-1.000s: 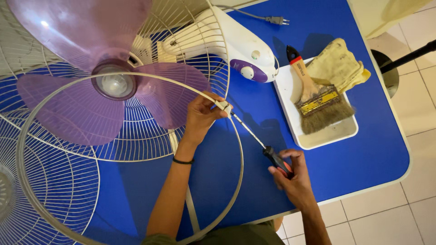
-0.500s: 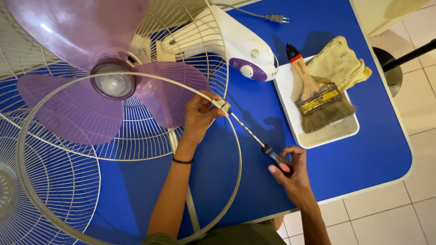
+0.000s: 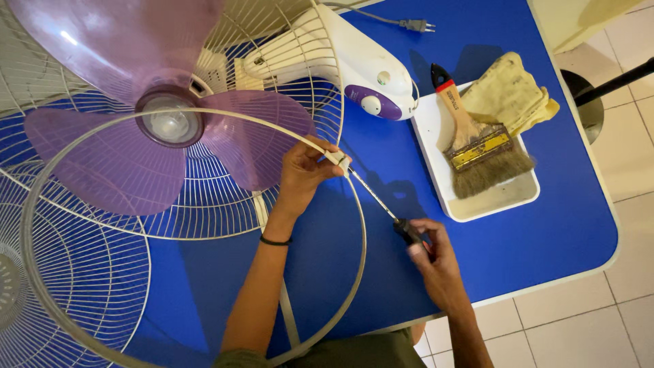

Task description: The person cleans the fan cage with a brush, then reattaches the front and rear cages to the fan. They use a screwdriver to tighten the cage fastener, completing the assembly.

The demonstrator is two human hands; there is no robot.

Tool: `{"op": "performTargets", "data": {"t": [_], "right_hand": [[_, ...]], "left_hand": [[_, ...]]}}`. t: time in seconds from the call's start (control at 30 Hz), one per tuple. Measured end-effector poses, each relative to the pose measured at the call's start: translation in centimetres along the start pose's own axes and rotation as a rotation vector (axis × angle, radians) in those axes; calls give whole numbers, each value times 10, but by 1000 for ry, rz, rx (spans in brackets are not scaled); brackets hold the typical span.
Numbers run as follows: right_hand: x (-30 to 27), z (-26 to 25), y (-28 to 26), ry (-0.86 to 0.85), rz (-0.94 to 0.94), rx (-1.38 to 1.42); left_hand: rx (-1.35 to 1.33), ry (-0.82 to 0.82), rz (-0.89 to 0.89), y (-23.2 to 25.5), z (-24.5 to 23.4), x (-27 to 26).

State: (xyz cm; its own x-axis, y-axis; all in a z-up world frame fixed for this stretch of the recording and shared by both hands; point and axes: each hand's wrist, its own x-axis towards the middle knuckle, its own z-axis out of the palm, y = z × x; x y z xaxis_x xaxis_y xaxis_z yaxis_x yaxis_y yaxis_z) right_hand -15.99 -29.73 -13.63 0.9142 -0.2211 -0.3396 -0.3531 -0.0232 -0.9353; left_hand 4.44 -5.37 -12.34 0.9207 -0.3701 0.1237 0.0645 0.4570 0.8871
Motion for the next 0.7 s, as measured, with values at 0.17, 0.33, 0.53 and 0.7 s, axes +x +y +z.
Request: {"op": "performTargets", "data": {"t": [0.17, 0.33, 0.53, 0.7], "right_hand": [[1, 2, 1, -19, -152, 54], [3, 3, -12, 5, -99, -124], [6, 5, -20, -53, 191, -6], [4, 8, -10, -69, -264, -52]], "left_hand": [[4, 14, -4, 0, -3, 0], [-9, -10, 5, 2, -6, 2], [-32, -20, -23, 2, -5, 1], [-10, -25, -20, 2, -7, 1]]}}
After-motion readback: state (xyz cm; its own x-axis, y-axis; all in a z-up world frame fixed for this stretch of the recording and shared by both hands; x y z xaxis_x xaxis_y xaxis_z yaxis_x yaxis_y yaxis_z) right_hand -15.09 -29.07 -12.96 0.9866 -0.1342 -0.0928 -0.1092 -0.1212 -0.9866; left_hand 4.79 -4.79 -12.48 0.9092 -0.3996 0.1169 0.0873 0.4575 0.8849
